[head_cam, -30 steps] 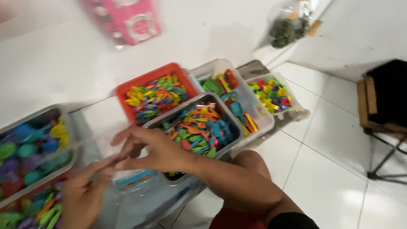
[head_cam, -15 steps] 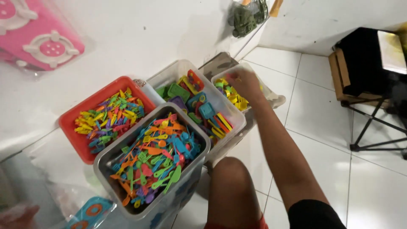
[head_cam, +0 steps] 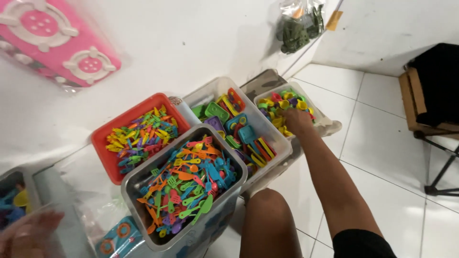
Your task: Sorting small colorful plastic toys from trays and placing them into small plastic bags for packaging.
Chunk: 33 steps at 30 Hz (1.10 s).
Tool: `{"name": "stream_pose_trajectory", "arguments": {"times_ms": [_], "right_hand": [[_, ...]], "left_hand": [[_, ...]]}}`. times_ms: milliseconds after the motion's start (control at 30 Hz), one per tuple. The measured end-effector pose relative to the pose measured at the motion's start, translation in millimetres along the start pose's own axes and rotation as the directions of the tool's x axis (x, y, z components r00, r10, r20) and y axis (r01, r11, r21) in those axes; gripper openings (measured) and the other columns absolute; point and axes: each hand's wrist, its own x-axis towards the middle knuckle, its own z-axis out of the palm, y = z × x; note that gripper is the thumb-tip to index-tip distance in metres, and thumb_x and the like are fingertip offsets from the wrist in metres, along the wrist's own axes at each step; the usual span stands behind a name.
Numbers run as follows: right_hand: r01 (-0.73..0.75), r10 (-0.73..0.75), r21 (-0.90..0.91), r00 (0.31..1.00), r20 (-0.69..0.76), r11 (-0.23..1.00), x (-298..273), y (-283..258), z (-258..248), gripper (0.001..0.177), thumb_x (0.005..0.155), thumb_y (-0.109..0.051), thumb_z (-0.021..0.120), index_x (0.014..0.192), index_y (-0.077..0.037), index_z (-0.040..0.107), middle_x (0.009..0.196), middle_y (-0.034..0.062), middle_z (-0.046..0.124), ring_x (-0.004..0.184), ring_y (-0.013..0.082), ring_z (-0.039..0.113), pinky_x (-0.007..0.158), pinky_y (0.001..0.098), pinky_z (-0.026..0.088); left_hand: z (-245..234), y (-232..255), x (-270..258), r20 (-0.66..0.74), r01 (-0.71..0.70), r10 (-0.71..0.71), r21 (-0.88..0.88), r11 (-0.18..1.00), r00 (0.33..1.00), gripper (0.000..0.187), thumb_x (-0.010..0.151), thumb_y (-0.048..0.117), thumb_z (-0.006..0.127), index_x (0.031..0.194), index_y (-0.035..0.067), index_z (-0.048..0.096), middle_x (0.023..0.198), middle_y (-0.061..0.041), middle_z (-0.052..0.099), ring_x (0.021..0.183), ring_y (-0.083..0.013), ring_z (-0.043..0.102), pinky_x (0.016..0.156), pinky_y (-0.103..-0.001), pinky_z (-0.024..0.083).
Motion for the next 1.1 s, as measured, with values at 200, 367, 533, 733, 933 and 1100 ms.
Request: {"name": "stream_pose_trajectory", "arguments": {"times_ms": [200, 367, 533, 733, 933, 1100], "right_hand": [[0.009, 0.075, 0.413, 0.98, -0.186, 0.911, -28.4, -3.2, -44.1, 0.039, 0.079, -0.008, 0.074, 0.118, -0.014, 0.075, 0.112, 0.0071, 0.075, 0.1, 0.0283, 0.069, 0.091, 0.0399, 0.055], [-0.037, 0.33, 0.779, 0.918, -0.221, 0.626, -24.0, 5.5, -35.2, 0.043, 0.079, 0.001, 0.072, 0.12, -0.01, 0.075, 0.098, 0.0111, 0.074, 0.077, 0.0219, 0.064, 0.071, 0.0358, 0.055], [0.097, 0.317, 0.994, 0.943, -0.106, 0.043, 10.0, -15.2, -36.6, 0.026, 0.095, -0.008, 0.063, 0.117, -0.014, 0.05, 0.092, 0.0079, 0.063, 0.065, 0.0173, 0.057, 0.055, 0.0286, 0.048], [0.149, -0.074, 0.972, 0.984, -0.165, -0.184, -84.1, -189.3, -179.9, 0.033, 0.092, 0.004, 0.045, 0.114, -0.018, 0.052, 0.099, 0.0039, 0.063, 0.064, 0.0101, 0.047, 0.053, 0.0221, 0.037], [-0.002, -0.786, 0.99, 0.609, -0.108, -0.138, -183.7, -338.7, -245.2, 0.033, 0.083, -0.006, 0.061, 0.113, 0.006, 0.061, 0.097, 0.0189, 0.065, 0.072, 0.0244, 0.059, 0.055, 0.0326, 0.048], [-0.032, -0.756, 0.842, 0.423, 0.499, 0.538, -311.6, -446.6, -303.5, 0.053, 0.084, 0.009, 0.058, 0.133, -0.008, 0.071, 0.113, 0.0098, 0.069, 0.087, 0.0182, 0.059, 0.078, 0.0322, 0.049]], "left_hand": [[138.2, 137.2, -55.6, -0.126, 0.033, -0.05, -0.128, 0.991, 0.991, 0.046, 0.106, 0.007, 0.034, 0.146, -0.01, 0.05, 0.139, -0.036, 0.06, 0.13, -0.0471, 0.058, 0.112, -0.059, 0.043], [180.2, 252.3, -139.2, -0.394, -0.156, 0.131, -0.032, 0.987, 0.91, 0.03, 0.111, 0.004, 0.042, 0.131, -0.015, 0.055, 0.117, -0.033, 0.067, 0.107, -0.04, 0.068, 0.096, -0.051, 0.055], [176.3, 226.6, -112.2, -0.419, -0.312, 0.168, -0.305, 0.9, 0.892, 0.028, 0.103, 0.016, 0.054, 0.121, -0.002, 0.066, 0.111, -0.018, 0.073, 0.095, -0.0263, 0.073, 0.086, -0.039, 0.062], [172.1, 235.5, -127.3, -0.432, -0.516, 0.323, -0.467, 0.718, 0.842, 0.03, 0.096, 0.011, 0.062, 0.115, -0.011, 0.069, 0.091, -0.018, 0.076, 0.08, -0.022, 0.075, 0.076, -0.031, 0.064], [158.4, 248.8, -162.4, -0.534, -0.442, 0.201, -0.373, 0.816, 0.821, 0.023, 0.09, 0.01, 0.064, 0.099, -0.006, 0.076, 0.078, -0.012, 0.079, 0.067, -0.017, 0.076, 0.064, -0.024, 0.062], [149.4, 239.0, -176.2, -0.562, -0.474, 0.235, -0.326, 0.818, 0.793, 0.019, 0.09, 0.01, 0.066, 0.099, -0.003, 0.078, 0.076, -0.008, 0.079, 0.065, -0.013, 0.075, 0.061, -0.022, 0.06]]}}
